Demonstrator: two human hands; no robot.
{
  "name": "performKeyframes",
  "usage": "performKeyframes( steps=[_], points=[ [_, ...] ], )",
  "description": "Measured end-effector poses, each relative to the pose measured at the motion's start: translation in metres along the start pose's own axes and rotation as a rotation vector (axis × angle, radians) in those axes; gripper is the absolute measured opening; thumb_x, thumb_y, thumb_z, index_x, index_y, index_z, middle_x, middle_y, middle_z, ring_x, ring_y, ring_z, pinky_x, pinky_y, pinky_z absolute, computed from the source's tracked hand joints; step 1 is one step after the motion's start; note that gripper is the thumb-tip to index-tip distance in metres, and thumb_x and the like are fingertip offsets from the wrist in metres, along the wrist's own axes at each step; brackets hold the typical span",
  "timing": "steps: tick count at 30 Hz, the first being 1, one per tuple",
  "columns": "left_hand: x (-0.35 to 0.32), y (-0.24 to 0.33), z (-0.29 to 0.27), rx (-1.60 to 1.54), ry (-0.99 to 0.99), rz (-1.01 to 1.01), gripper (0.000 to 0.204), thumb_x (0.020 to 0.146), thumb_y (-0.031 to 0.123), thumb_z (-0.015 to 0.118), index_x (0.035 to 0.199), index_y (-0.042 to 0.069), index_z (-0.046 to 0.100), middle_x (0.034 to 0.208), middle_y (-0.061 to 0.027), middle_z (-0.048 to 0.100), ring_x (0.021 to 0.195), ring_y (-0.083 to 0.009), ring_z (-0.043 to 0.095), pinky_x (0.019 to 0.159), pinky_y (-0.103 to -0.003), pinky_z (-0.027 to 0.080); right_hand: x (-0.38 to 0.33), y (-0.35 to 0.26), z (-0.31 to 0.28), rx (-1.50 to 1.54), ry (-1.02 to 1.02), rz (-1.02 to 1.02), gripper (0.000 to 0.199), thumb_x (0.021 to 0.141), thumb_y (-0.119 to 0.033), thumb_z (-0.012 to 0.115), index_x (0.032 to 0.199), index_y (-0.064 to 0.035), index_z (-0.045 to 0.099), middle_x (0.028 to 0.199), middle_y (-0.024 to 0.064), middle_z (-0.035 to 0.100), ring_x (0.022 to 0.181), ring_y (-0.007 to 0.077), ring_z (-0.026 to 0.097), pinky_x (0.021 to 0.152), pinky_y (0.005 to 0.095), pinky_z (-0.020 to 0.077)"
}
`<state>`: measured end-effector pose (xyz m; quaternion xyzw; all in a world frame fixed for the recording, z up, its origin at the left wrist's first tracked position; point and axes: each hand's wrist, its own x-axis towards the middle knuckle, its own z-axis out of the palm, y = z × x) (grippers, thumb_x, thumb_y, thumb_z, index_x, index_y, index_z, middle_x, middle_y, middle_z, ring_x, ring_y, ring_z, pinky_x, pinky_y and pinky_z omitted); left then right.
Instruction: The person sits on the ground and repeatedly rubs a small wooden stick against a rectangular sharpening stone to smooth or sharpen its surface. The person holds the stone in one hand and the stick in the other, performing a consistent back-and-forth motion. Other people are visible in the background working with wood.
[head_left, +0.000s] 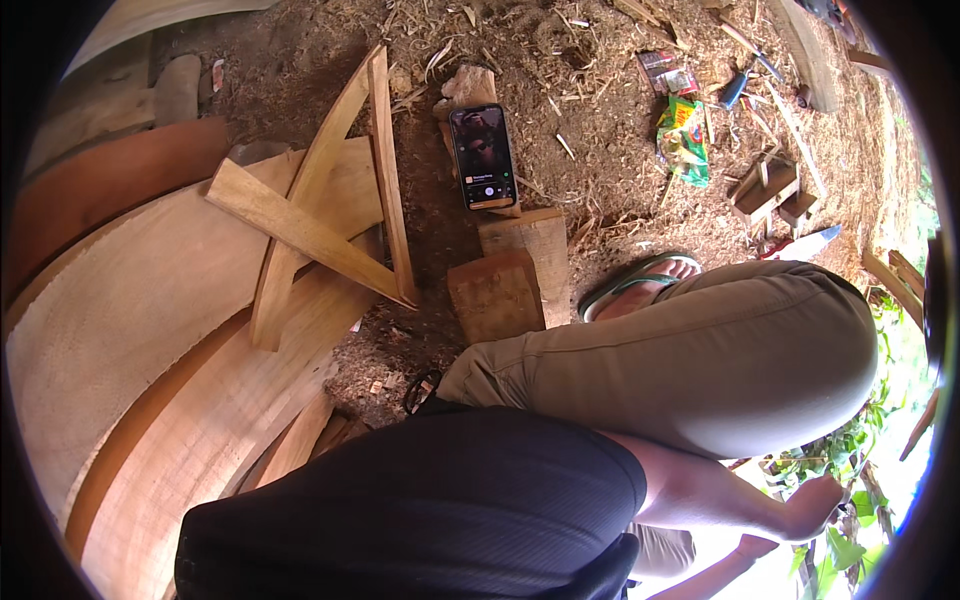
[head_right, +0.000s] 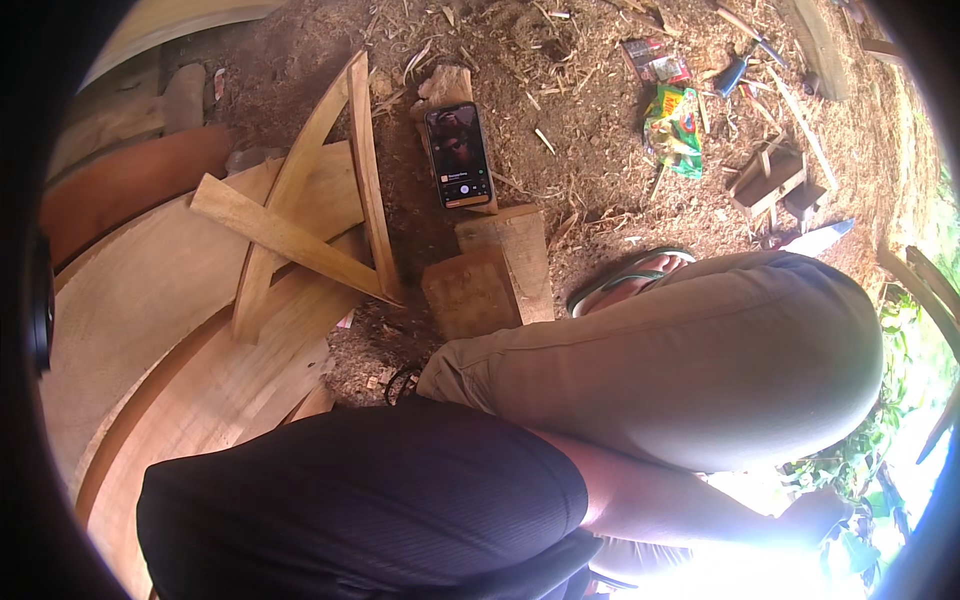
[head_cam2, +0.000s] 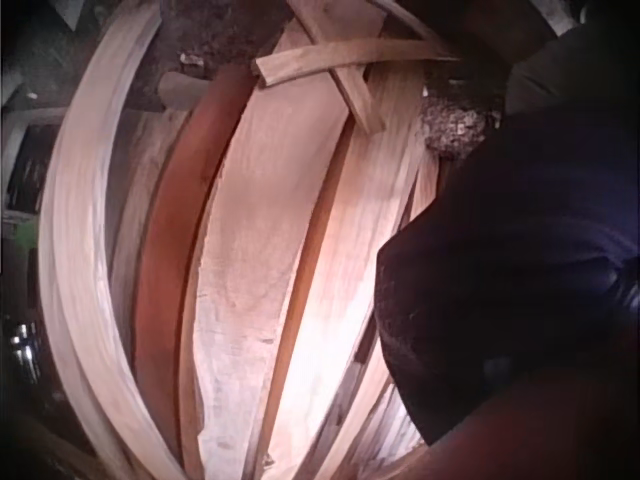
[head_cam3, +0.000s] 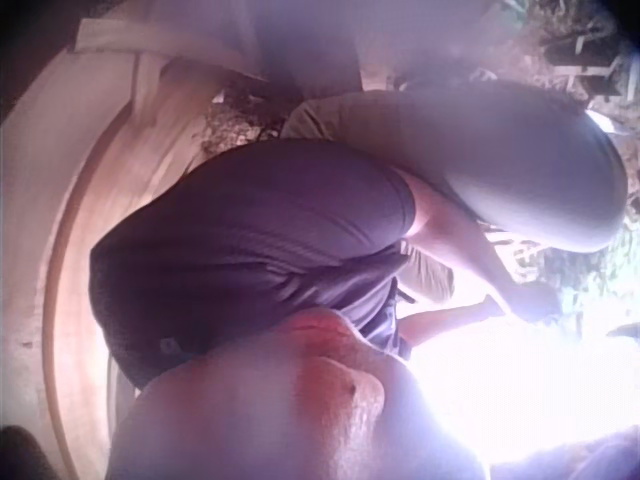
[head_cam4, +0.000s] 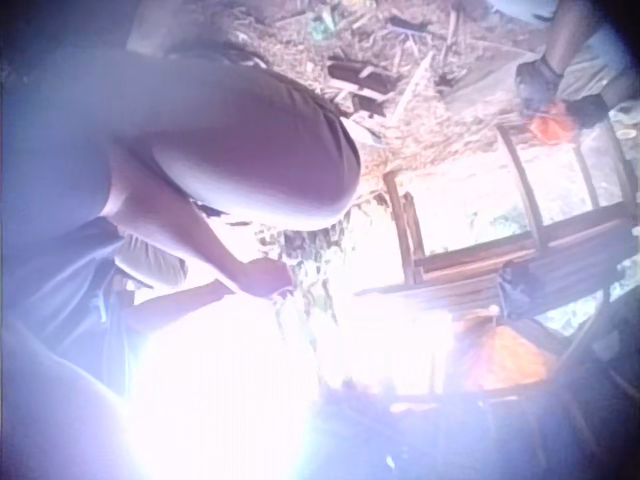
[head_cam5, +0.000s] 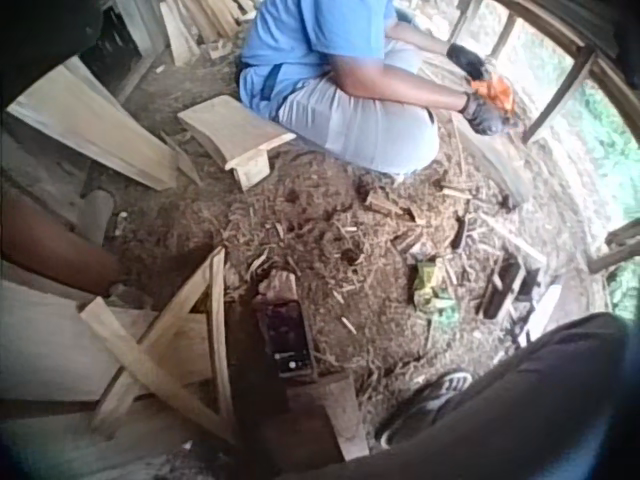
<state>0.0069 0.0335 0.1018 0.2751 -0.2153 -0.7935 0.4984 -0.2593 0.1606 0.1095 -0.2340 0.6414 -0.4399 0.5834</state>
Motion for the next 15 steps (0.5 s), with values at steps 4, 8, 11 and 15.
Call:
performKeyframes(
  steps=[4, 8, 11, 15],
  points=[
    [0.001, 0.011, -0.012, -0.430, -0.152, -0.317, 0.014, 0.072, -0.011, 0.058, 0.079, 0.000, 0.064, 0.073, -0.0132, 0.064, 0.087, -0.0288, 0.061, 0.078, -0.040, 0.049, -0.012, -0.012, -0.004, 0.011, -0.042, -0.007, 0.018, 0.100, -0.014, 0.037, 0.098, -0.0046, 0.051, 0.059, -0.0008, 0.031, 0.044, 0.0093, 0.024, 0.041, 0.0263, 0.0223],
    [0.002, 0.005, -0.010, 0.102, 0.015, 0.108, 0.018, 0.074, -0.011, 0.057, 0.086, 0.000, 0.064, 0.084, -0.0137, 0.065, 0.087, -0.0288, 0.061, 0.078, -0.040, 0.049, -0.001, -0.027, -0.007, -0.010, -0.142, 0.006, 0.020, 0.101, -0.013, 0.034, 0.099, -0.0040, 0.052, 0.058, -0.0004, 0.031, 0.042, 0.0098, 0.023, 0.039, 0.0268, 0.0214],
    [0.006, 0.008, -0.013, 0.003, -0.029, 0.015, 0.019, 0.075, -0.011, 0.057, 0.089, 0.001, 0.064, 0.088, -0.0151, 0.065, 0.088, -0.0293, 0.063, 0.078, -0.040, 0.049, -0.015, -0.038, -0.013, -0.036, -0.216, -0.014, 0.022, 0.101, -0.013, 0.033, 0.100, -0.0035, 0.052, 0.057, -0.0001, 0.030, 0.041, 0.0101, 0.022, 0.038, 0.0271, 0.0208],
    [-0.002, 0.030, -0.023, -0.405, -0.044, -0.284, 0.020, 0.076, -0.010, 0.057, 0.091, 0.000, 0.063, 0.088, -0.0172, 0.064, 0.088, -0.0306, 0.065, 0.076, -0.040, 0.050, -0.038, -0.048, -0.034, -0.056, -0.282, -0.049, 0.022, 0.101, -0.011, 0.032, 0.097, -0.0037, 0.052, 0.056, 0.0001, 0.030, 0.040, 0.0104, 0.022, 0.036, 0.0271, 0.0203]
  ],
)
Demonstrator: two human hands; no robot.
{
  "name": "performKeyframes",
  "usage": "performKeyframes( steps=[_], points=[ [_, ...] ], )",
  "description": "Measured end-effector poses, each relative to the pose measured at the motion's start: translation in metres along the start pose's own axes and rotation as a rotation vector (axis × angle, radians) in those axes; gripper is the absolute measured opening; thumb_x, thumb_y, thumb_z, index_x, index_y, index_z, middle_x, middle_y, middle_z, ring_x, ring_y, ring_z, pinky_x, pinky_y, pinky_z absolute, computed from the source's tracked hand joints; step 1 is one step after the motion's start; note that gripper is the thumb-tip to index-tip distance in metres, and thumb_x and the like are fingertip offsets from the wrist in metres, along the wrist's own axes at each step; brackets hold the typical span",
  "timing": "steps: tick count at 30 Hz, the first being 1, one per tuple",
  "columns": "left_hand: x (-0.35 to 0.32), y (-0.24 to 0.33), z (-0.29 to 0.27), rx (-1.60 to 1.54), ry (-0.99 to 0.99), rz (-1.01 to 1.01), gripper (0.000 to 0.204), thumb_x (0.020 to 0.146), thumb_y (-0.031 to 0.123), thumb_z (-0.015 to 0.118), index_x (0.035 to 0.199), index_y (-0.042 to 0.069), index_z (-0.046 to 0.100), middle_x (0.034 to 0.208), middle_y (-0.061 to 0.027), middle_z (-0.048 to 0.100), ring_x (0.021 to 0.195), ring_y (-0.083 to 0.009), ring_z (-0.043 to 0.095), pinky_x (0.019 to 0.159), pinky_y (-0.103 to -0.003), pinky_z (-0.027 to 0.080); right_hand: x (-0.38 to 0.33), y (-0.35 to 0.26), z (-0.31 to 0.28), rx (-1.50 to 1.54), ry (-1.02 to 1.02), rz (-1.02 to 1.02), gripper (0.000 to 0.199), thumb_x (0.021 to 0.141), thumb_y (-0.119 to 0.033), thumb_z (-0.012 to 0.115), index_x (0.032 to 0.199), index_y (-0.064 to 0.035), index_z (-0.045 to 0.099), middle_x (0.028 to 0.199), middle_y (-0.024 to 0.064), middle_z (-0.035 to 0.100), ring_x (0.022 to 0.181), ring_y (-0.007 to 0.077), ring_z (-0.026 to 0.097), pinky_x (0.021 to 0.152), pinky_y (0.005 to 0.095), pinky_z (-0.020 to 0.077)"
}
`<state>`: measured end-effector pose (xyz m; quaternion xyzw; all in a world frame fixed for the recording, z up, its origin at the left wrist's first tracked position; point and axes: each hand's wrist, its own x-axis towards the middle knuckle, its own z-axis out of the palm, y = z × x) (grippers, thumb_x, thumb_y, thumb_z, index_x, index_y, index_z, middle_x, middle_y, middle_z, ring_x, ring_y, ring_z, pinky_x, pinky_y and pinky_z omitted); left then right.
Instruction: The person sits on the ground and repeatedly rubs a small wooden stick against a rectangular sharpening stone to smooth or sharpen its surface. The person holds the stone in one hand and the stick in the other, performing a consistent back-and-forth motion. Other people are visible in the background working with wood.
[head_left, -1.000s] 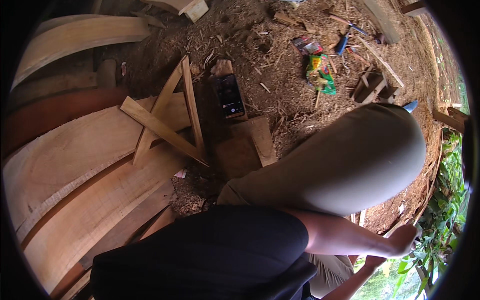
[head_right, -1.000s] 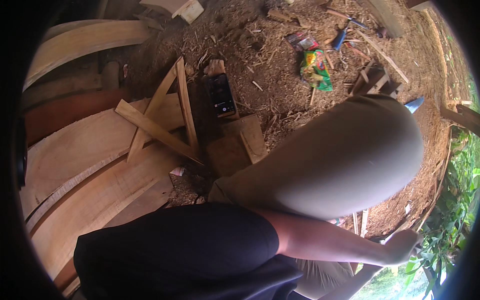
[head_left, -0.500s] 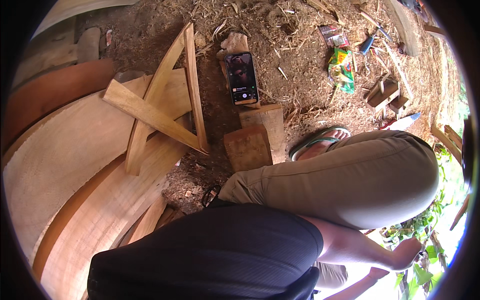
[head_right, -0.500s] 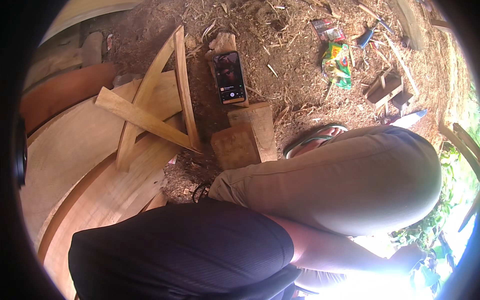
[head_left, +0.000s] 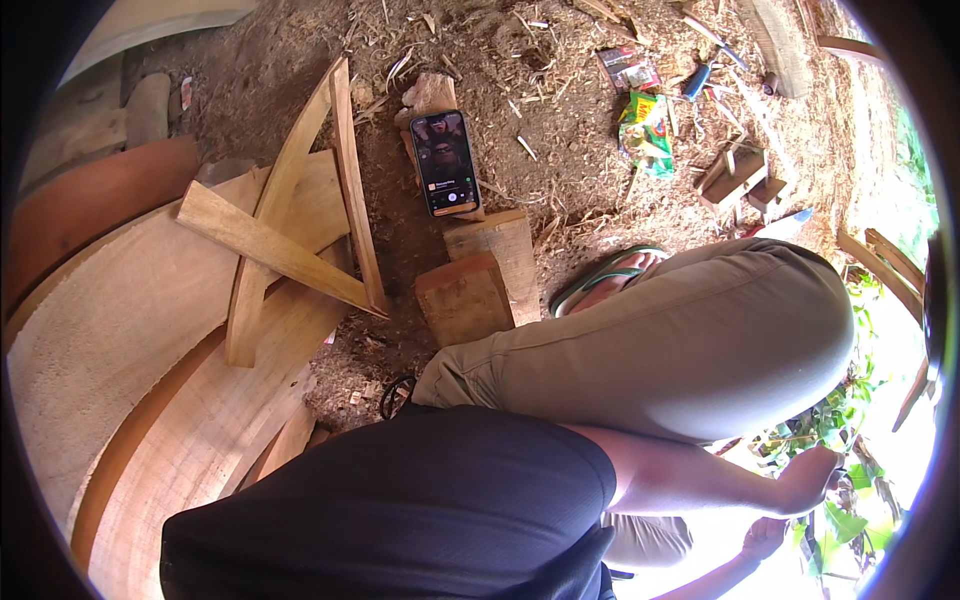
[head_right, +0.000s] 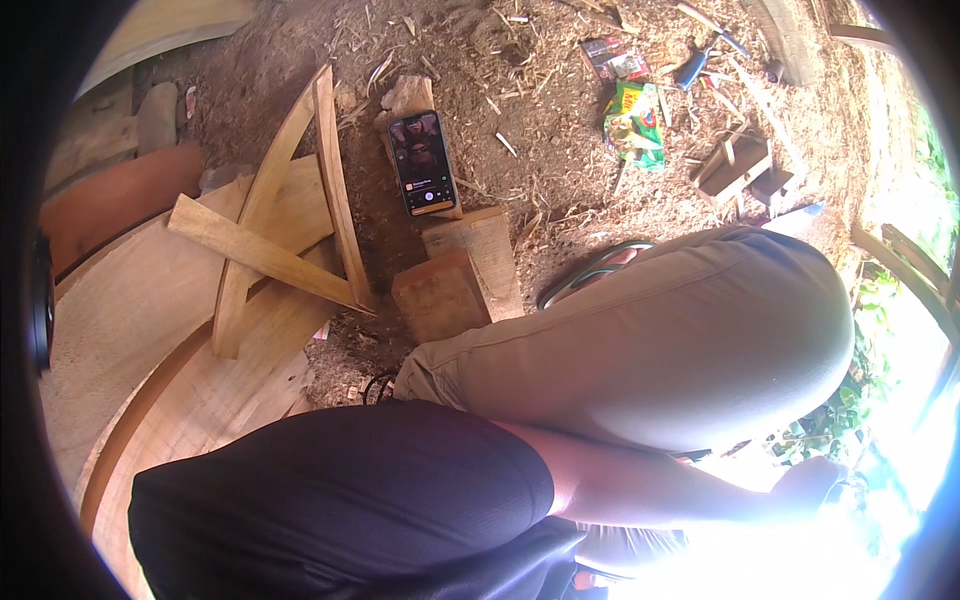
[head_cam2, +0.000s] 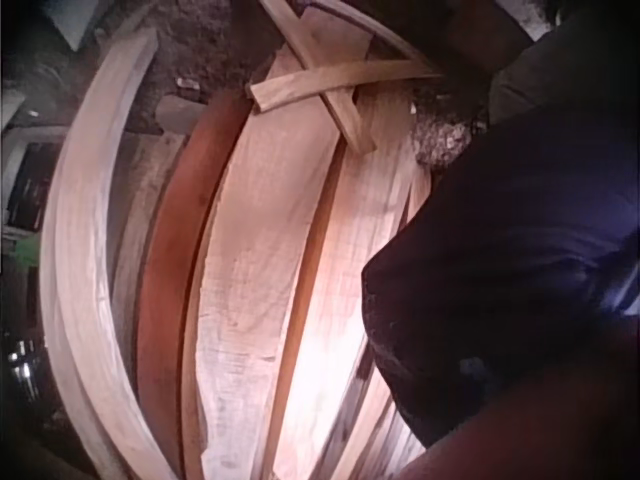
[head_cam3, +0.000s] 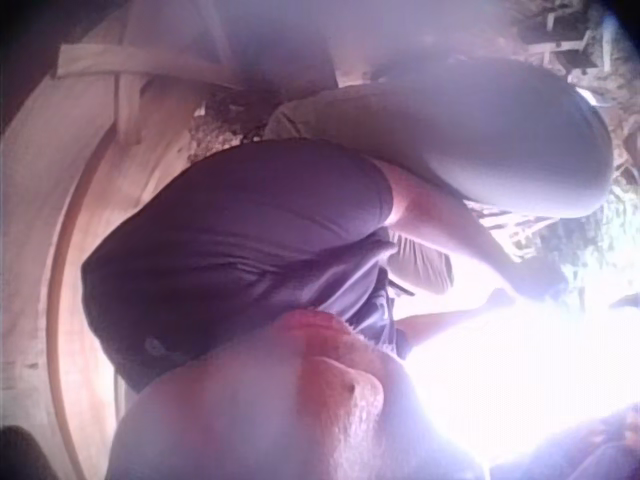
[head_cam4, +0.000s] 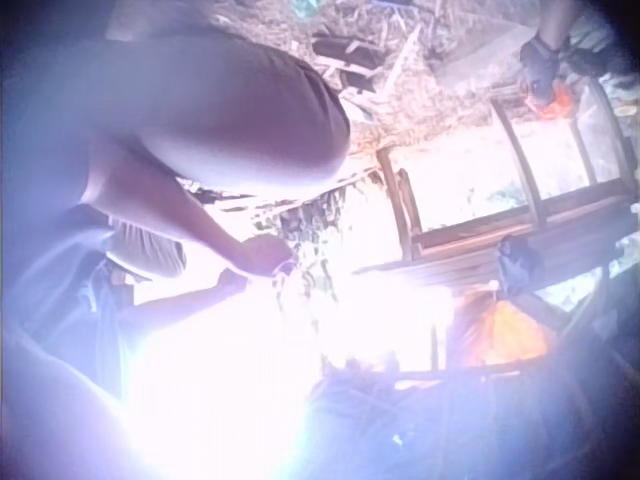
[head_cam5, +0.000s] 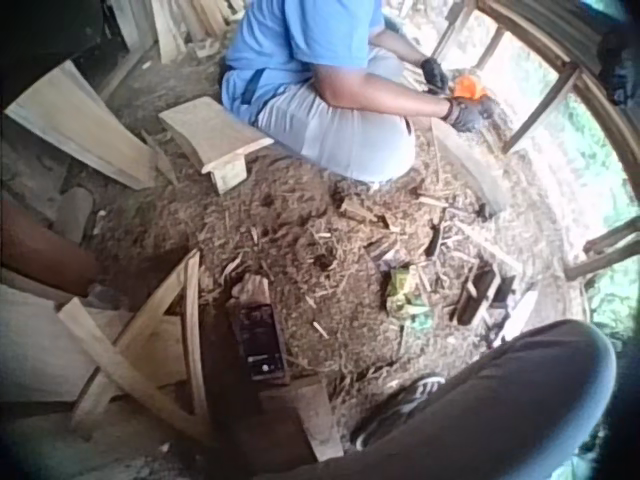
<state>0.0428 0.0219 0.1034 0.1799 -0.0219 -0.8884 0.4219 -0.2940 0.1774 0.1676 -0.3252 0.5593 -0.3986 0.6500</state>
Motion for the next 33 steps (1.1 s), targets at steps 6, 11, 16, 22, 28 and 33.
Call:
performKeyframes(
  steps=[6, 11, 16, 22, 28, 33],
  points=[
    [0.004, 0.005, -0.005, 0.035, -0.003, 0.057, 0.018, 0.076, -0.010, 0.056, 0.090, -0.001, 0.063, 0.087, -0.0175, 0.065, 0.087, -0.0310, 0.066, 0.074, -0.040, 0.050, 0.023, -0.006, 0.033, 0.069, 0.109, 0.041, 0.022, 0.103, -0.012, 0.033, 0.096, -0.0027, 0.051, 0.058, 0.0008, 0.033, 0.041, 0.0105, 0.024, 0.035, 0.0265, 0.0192],
    [0.002, -0.001, -0.004, 0.221, -0.044, 0.113, 0.017, 0.074, -0.012, 0.057, 0.087, -0.002, 0.062, 0.085, -0.0165, 0.066, 0.085, -0.0296, 0.066, 0.074, -0.040, 0.050, 0.000, 0.007, -0.024, -0.072, 0.240, -0.069, 0.027, 0.105, -0.014, 0.030, 0.111, 0.0003, 0.052, 0.061, 0.0021, 0.035, 0.042, 0.0100, 0.025, 0.034, 0.0258, 0.0201],
    [0.000, -0.002, -0.008, 0.294, -0.087, 0.141, 0.018, 0.072, -0.014, 0.057, 0.084, -0.002, 0.061, 0.078, -0.0147, 0.067, 0.080, -0.0291, 0.067, 0.073, -0.039, 0.051, 0.005, 0.008, 0.015, 0.071, 0.253, -0.023, 0.027, 0.105, -0.014, 0.030, 0.110, 0.0005, 0.052, 0.062, 0.0021, 0.036, 0.042, 0.0097, 0.025, 0.035, 0.0249, 0.0202],
    [0.001, -0.013, -0.003, 0.428, -0.055, 0.276, 0.012, 0.076, -0.011, 0.059, 0.083, -0.002, 0.060, 0.078, -0.0176, 0.066, 0.080, -0.0309, 0.067, 0.072, -0.042, 0.050, 0.012, 0.000, 0.035, 0.120, 0.239, -0.013, 0.028, 0.105, -0.013, 0.030, 0.110, 0.0007, 0.054, 0.063, 0.0020, 0.036, 0.042, 0.0093, 0.025, 0.036, 0.0238, 0.0205],
    [0.020, -0.034, 0.005, 0.364, 0.197, 0.482, 0.006, 0.077, -0.009, 0.059, 0.078, -0.002, 0.060, 0.075, -0.0179, 0.065, 0.077, -0.0307, 0.065, 0.069, -0.042, 0.048, 0.004, -0.007, 0.025, 0.173, 0.204, 0.001, 0.028, 0.105, -0.013, 0.030, 0.110, 0.0010, 0.055, 0.064, 0.0020, 0.037, 0.042, 0.0089, 0.026, 0.037, 0.0226, 0.0207],
    [0.026, -0.034, 0.012, 0.098, 0.085, 0.224, 0.013, 0.072, -0.011, 0.057, 0.067, 0.001, 0.059, 0.068, -0.0165, 0.064, 0.072, -0.0301, 0.065, 0.065, -0.042, 0.048, 0.004, -0.015, 0.034, 0.232, 0.133, 0.040, 0.029, 0.105, -0.012, 0.030, 0.110, 0.0012, 0.055, 0.065, 0.0019, 0.037, 0.043, 0.0086, 0.026, 0.038, 0.0217, 0.0208]
  ],
)
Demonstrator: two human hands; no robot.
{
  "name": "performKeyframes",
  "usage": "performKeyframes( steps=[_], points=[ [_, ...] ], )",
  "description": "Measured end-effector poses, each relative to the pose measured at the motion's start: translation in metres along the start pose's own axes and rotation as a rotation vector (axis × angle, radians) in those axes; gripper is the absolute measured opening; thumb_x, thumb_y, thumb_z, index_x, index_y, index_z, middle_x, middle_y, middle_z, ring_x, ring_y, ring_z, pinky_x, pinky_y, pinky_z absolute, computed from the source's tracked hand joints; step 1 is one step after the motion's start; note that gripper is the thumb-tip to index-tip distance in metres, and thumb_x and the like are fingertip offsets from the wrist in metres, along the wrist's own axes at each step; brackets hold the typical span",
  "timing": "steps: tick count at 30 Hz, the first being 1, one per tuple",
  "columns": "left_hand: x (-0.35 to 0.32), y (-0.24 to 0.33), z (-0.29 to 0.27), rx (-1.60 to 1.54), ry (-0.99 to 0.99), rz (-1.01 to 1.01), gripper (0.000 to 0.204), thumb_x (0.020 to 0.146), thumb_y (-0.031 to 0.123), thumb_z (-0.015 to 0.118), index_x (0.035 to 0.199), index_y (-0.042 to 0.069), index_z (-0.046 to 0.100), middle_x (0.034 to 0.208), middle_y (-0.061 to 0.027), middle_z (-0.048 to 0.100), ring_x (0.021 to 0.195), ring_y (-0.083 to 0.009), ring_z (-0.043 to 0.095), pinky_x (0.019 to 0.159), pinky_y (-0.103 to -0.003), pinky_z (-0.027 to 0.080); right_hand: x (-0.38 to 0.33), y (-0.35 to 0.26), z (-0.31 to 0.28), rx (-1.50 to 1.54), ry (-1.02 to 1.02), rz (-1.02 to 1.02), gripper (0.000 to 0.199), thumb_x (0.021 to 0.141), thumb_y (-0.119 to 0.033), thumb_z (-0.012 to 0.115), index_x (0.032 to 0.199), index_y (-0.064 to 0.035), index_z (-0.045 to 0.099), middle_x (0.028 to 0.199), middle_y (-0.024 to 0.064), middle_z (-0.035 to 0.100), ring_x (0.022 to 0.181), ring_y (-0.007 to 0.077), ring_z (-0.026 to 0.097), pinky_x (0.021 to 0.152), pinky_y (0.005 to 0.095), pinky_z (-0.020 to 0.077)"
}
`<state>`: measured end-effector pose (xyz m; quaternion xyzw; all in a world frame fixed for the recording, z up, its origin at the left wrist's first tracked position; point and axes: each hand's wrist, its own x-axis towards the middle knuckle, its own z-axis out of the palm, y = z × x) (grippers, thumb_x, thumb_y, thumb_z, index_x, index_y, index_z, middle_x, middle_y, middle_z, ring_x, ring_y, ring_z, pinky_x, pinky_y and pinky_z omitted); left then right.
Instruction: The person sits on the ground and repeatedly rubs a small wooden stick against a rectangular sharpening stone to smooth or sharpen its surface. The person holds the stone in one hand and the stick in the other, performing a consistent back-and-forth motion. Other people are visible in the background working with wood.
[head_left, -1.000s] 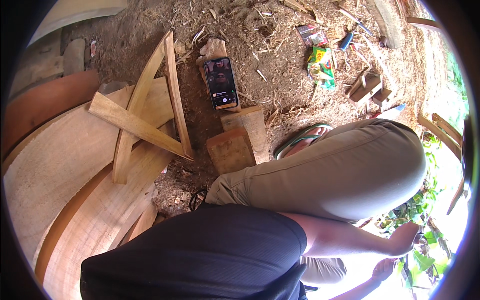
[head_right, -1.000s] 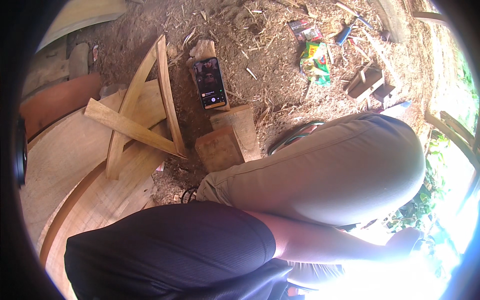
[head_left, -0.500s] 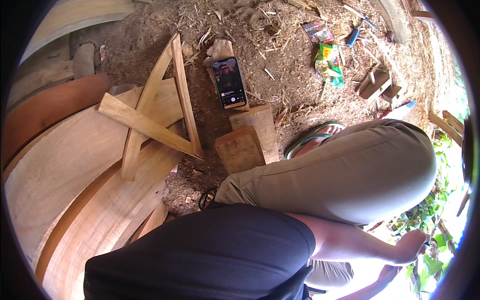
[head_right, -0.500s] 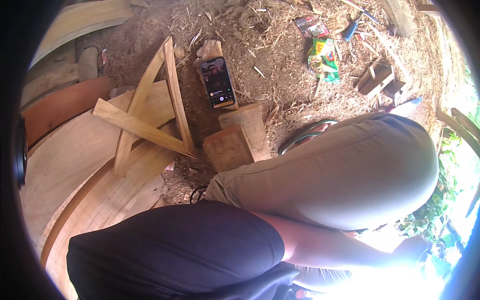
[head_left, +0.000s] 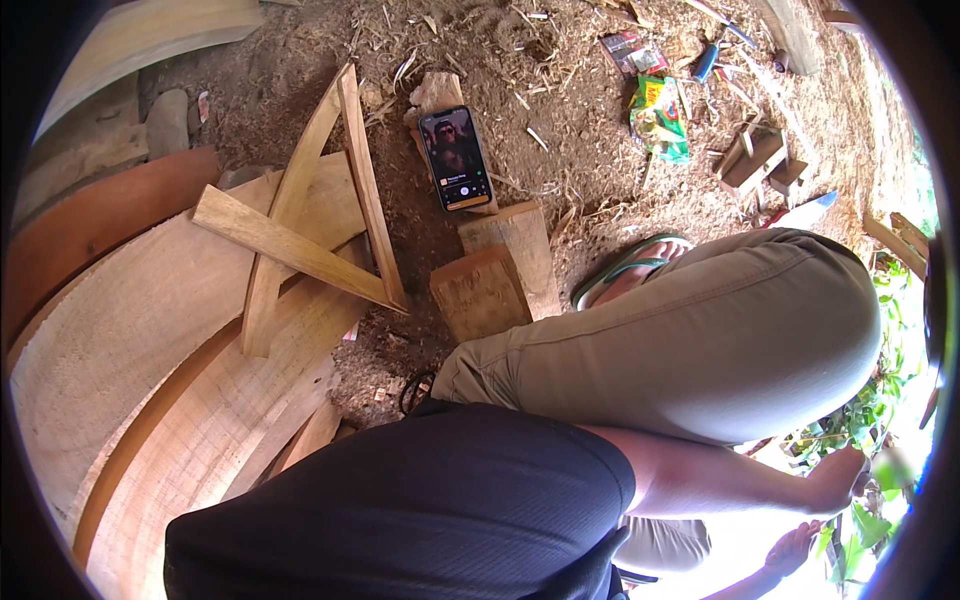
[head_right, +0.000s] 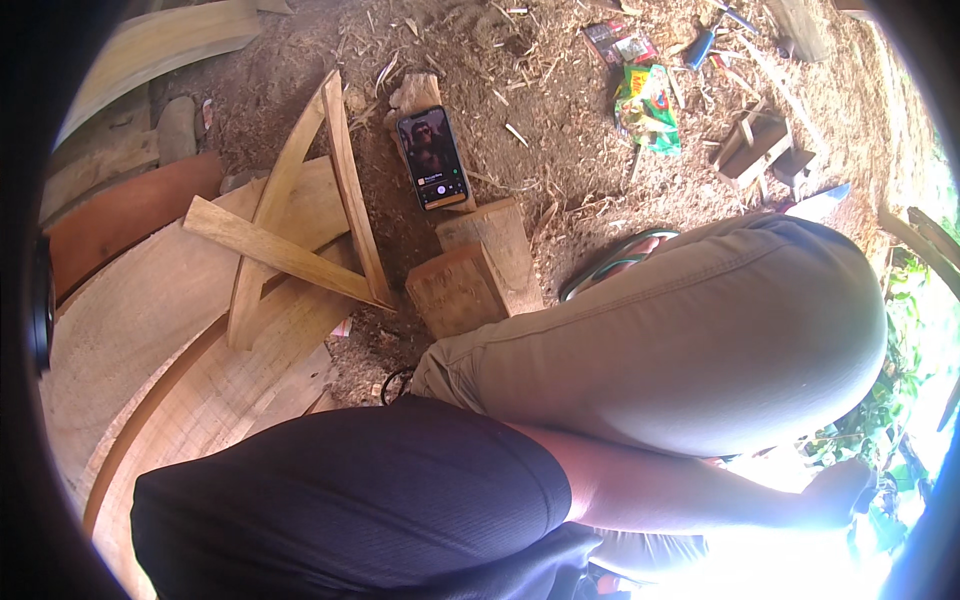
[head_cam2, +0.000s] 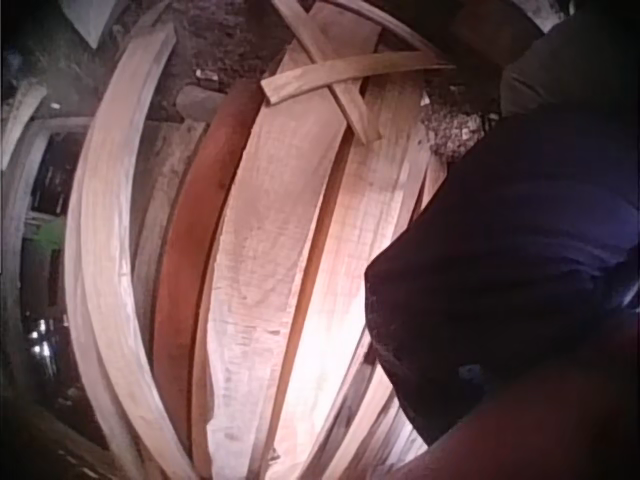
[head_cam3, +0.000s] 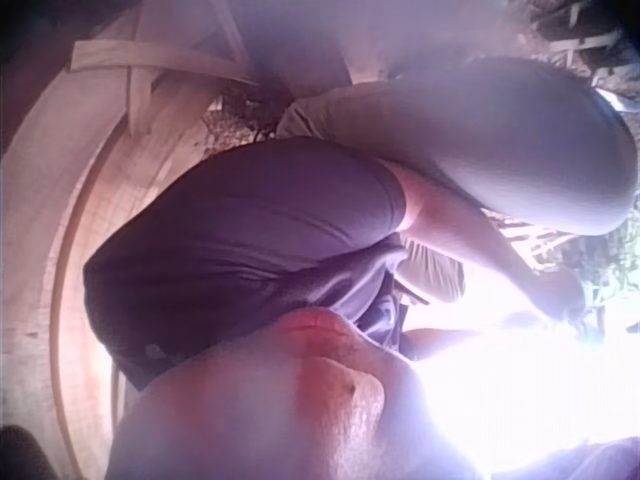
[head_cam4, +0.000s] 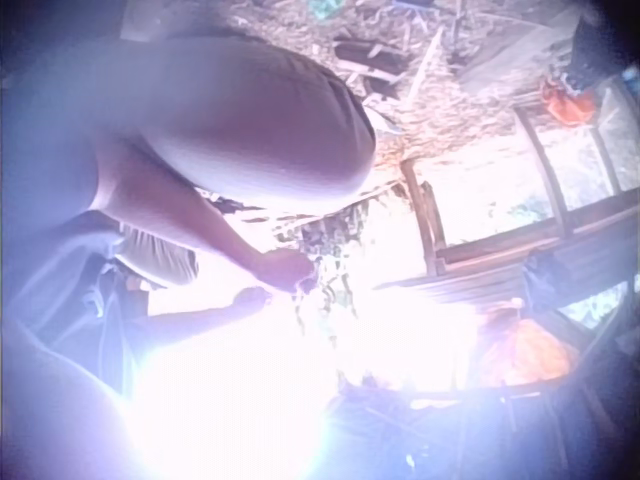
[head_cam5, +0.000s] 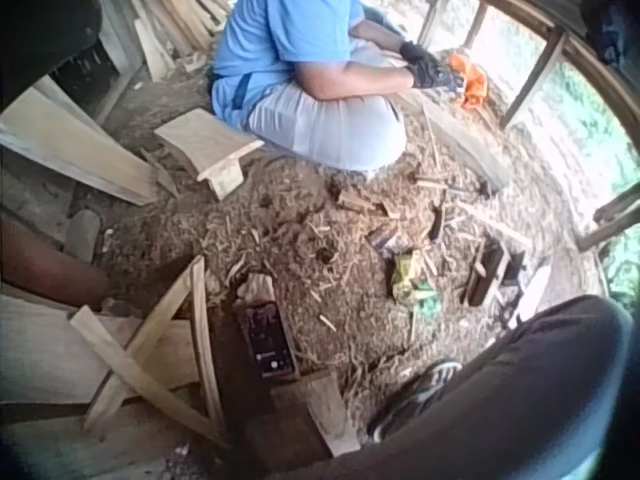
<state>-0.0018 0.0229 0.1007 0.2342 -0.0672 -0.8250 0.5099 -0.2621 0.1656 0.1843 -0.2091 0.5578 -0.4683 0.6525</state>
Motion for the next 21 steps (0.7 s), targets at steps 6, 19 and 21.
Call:
performKeyframes(
  steps=[6, 19, 21],
  points=[
    [-0.005, -0.010, -0.004, 0.214, 0.018, 0.050, 0.011, 0.071, -0.012, 0.060, 0.071, 0.000, 0.061, 0.072, -0.0171, 0.065, 0.076, -0.0306, 0.067, 0.067, -0.042, 0.049, -0.002, 0.002, 0.001, -0.032, 0.024, -0.020, 0.023, 0.104, -0.015, 0.038, 0.111, -0.0010, 0.055, 0.065, -0.0001, 0.036, 0.043, 0.0056, 0.024, 0.036, 0.0208, 0.0186],
    [0.017, 0.000, -0.023, 0.286, 0.084, 0.133, 0.005, 0.081, -0.007, 0.057, 0.081, -0.003, 0.057, 0.076, -0.0188, 0.063, 0.077, -0.0315, 0.063, 0.069, -0.042, 0.047, 0.066, 0.066, 0.159, -0.828, 0.942, -0.350, 0.021, 0.103, -0.017, 0.043, 0.115, -0.0028, 0.053, 0.066, -0.0014, 0.035, 0.044, 0.0035, 0.022, 0.033, 0.0217, 0.0180],
    [0.029, 0.004, -0.029, 0.283, 0.087, 0.176, 0.010, 0.078, -0.012, 0.053, 0.078, -0.003, 0.058, 0.076, -0.0179, 0.064, 0.075, -0.0280, 0.063, 0.068, -0.040, 0.047, 0.084, 0.083, 0.213, -0.777, 1.117, -0.280, 0.021, 0.103, -0.018, 0.044, 0.115, -0.0031, 0.052, 0.066, -0.0016, 0.035, 0.044, 0.0031, 0.022, 0.033, 0.0218, 0.0179]
  ],
)
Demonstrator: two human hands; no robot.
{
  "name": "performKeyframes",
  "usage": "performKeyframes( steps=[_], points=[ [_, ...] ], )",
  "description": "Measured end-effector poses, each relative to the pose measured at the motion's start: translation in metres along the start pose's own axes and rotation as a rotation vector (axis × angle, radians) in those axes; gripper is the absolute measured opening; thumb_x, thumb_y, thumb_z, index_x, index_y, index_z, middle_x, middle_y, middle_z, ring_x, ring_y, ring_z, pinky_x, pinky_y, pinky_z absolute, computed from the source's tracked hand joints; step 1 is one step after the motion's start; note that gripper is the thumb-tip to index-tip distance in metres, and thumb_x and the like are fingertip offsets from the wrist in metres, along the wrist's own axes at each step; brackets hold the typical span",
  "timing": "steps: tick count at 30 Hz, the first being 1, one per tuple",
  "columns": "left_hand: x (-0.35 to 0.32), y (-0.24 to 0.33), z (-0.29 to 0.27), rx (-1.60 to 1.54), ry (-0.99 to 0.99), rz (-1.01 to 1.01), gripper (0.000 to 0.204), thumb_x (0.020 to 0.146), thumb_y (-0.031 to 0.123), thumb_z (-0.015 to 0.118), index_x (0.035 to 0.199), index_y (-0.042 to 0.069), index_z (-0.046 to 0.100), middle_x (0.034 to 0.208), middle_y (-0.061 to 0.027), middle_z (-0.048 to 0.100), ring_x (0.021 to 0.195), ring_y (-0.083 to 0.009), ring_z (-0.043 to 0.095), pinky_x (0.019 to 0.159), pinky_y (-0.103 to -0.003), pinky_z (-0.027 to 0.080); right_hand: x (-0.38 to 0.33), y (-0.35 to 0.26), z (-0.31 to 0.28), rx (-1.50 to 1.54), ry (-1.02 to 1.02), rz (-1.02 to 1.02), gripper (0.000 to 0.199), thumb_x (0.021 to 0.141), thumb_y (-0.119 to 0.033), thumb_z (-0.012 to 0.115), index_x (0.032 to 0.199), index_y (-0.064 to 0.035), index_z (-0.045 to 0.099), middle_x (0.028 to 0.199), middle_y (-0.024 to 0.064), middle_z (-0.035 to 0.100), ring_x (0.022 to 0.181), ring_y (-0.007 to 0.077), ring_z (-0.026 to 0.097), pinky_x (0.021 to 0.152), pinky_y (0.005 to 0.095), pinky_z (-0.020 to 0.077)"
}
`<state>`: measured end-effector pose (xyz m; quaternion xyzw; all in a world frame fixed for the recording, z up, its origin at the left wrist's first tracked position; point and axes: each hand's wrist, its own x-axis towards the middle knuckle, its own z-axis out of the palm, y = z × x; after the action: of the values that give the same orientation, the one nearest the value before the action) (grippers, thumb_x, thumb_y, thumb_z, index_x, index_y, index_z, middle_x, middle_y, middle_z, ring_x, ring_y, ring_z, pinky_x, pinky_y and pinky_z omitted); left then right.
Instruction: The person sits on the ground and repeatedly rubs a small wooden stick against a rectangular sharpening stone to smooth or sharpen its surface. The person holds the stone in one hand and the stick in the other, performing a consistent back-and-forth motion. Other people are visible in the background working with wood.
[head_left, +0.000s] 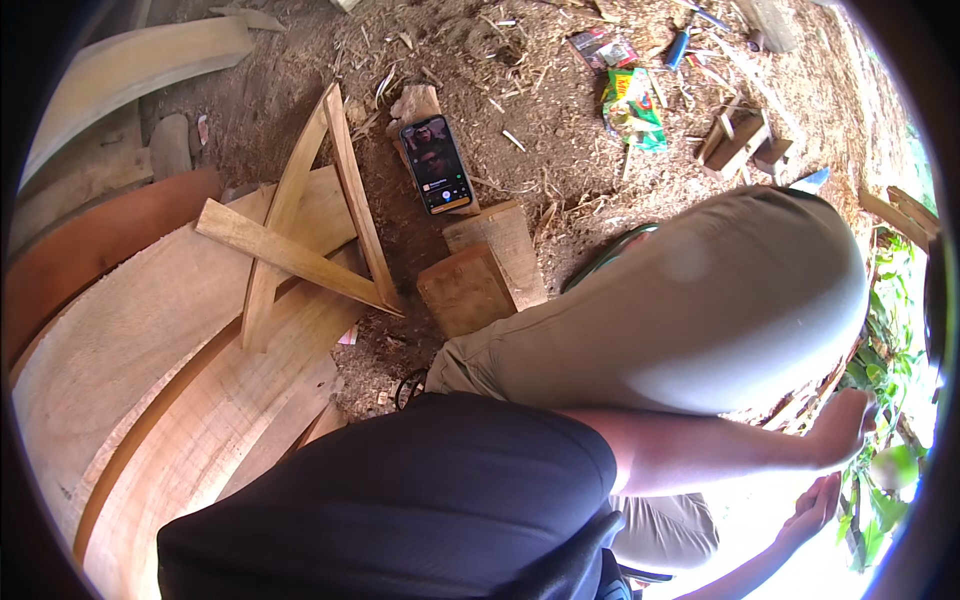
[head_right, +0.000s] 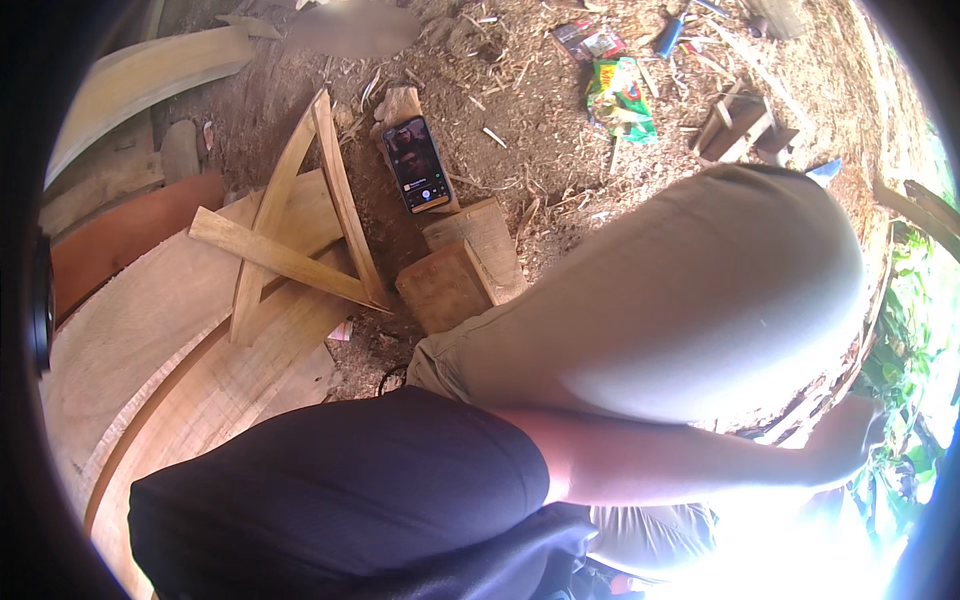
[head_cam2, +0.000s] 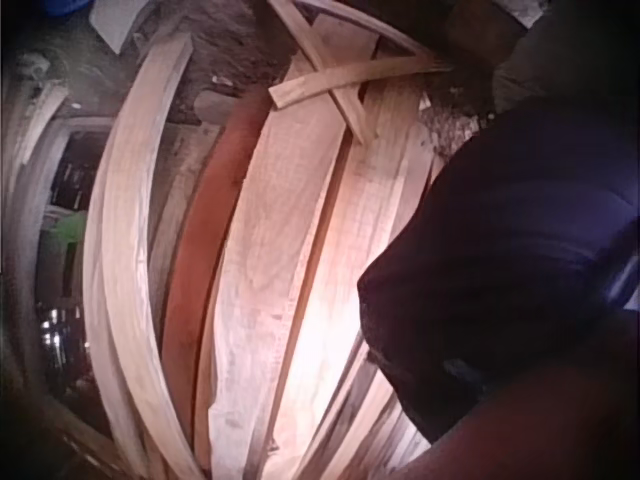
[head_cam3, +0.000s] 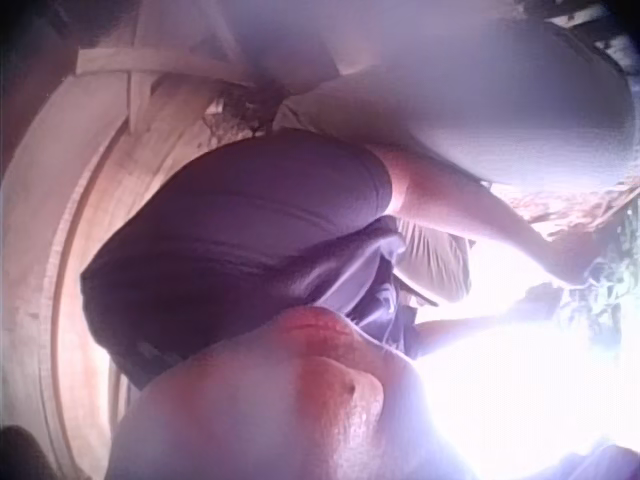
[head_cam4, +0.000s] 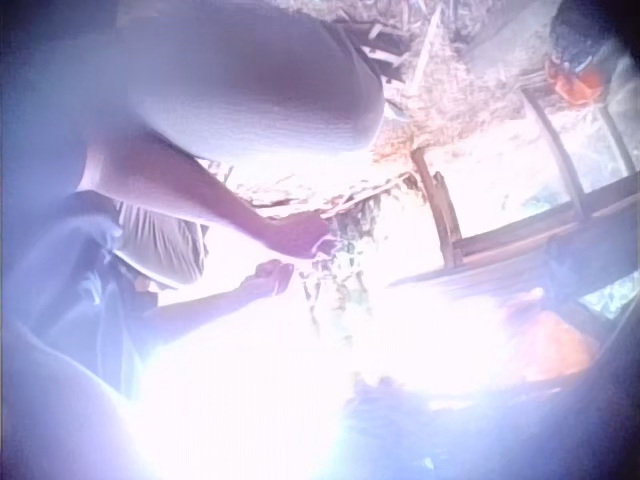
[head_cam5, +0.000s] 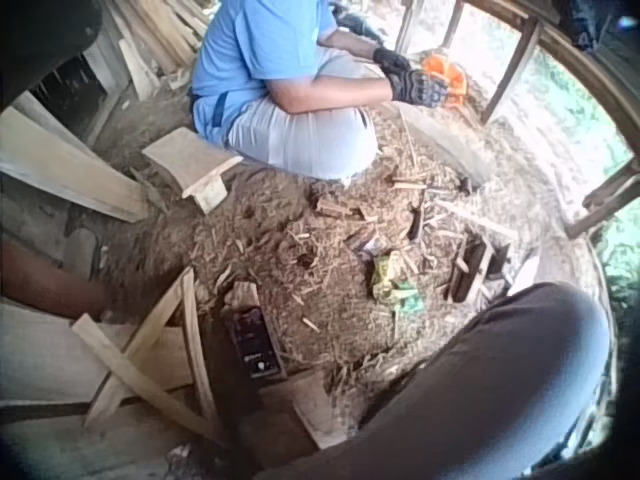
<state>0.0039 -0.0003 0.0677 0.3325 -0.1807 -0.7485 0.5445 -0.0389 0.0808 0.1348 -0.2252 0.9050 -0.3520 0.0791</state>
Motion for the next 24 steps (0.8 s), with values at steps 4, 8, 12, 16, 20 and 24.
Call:
performKeyframes(
  steps=[4, 8, 12, 16, 20, 24],
  points=[
    [0.001, 0.006, -0.016, 0.016, -0.170, -0.056, 0.014, 0.075, -0.012, 0.056, 0.068, -0.001, 0.060, 0.070, -0.0142, 0.065, 0.067, -0.0222, 0.063, 0.063, -0.037, 0.046, 0.070, 0.060, -0.043, 0.878, -1.347, 0.393, 0.012, 0.102, -0.018, 0.047, 0.100, -0.0061, 0.048, 0.066, -0.0051, 0.032, 0.044, 0.0014, 0.019, 0.032, 0.0219, 0.0177],
    [-0.004, 0.020, -0.029, 0.182, -0.336, -0.167, 0.015, 0.076, -0.010, 0.061, 0.069, 0.003, 0.064, 0.071, -0.0129, 0.067, 0.068, -0.0191, 0.064, 0.063, -0.036, 0.048, 0.095, 0.101, -0.047, 0.745, -1.222, 0.324, 0.019, 0.101, -0.017, 0.049, 0.113, -0.0028, 0.052, 0.063, -0.0051, 0.033, 0.045, 0.0019, 0.022, 0.034, 0.0211, 0.0184],
    [0.000, -0.007, -0.037, 0.255, -0.251, -0.188, 0.005, 0.081, -0.003, 0.062, 0.084, 0.000, 0.064, 0.085, -0.0144, 0.067, 0.082, -0.0214, 0.065, 0.071, -0.036, 0.050, 0.103, 0.115, -0.029, -0.006, -0.662, -0.246, 0.027, 0.099, -0.015, 0.054, 0.121, -0.0011, 0.060, 0.064, -0.0036, 0.047, 0.048, 0.0003, 0.028, 0.040, 0.0185, 0.0209],
    [0.005, -0.022, -0.042, 0.523, -0.161, -0.040, 0.020, 0.086, 0.017, 0.068, 0.089, -0.002, 0.065, 0.076, -0.0142, 0.067, 0.068, -0.0203, 0.065, 0.066, -0.037, 0.049, 0.091, 0.129, -0.002, -0.191, -0.198, -0.826, 0.020, 0.093, -0.011, 0.061, 0.107, -0.0016, 0.070, 0.089, 0.0088, 0.071, 0.080, 0.0159, 0.066, 0.068, 0.0307, 0.0517],
    [0.014, -0.027, -0.051, 0.733, -0.190, -0.090, 0.022, 0.087, 0.022, 0.069, 0.098, 0.003, 0.068, 0.077, -0.0075, 0.069, 0.067, -0.0137, 0.063, 0.064, -0.031, 0.049, 0.058, 0.126, 0.025, -0.223, -0.033, -0.992, 0.016, 0.092, -0.011, 0.062, 0.101, -0.0035, 0.072, 0.089, 0.0102, 0.072, 0.079, 0.0198, 0.069, 0.070, 0.0314, 0.0584],
    [0.032, -0.051, -0.070, 0.659, -0.289, -0.194, 0.024, 0.091, 0.022, 0.066, 0.104, 0.002, 0.065, 0.089, -0.0063, 0.068, 0.074, -0.0113, 0.062, 0.064, -0.026, 0.050, 0.037, 0.129, 0.029, 0.262, -0.652, -0.266, 0.023, 0.096, -0.018, 0.055, 0.095, 0.0014, 0.068, 0.057, -0.0014, 0.052, 0.049, 0.0082, 0.049, 0.044, 0.0243, 0.0363]
  ],
)
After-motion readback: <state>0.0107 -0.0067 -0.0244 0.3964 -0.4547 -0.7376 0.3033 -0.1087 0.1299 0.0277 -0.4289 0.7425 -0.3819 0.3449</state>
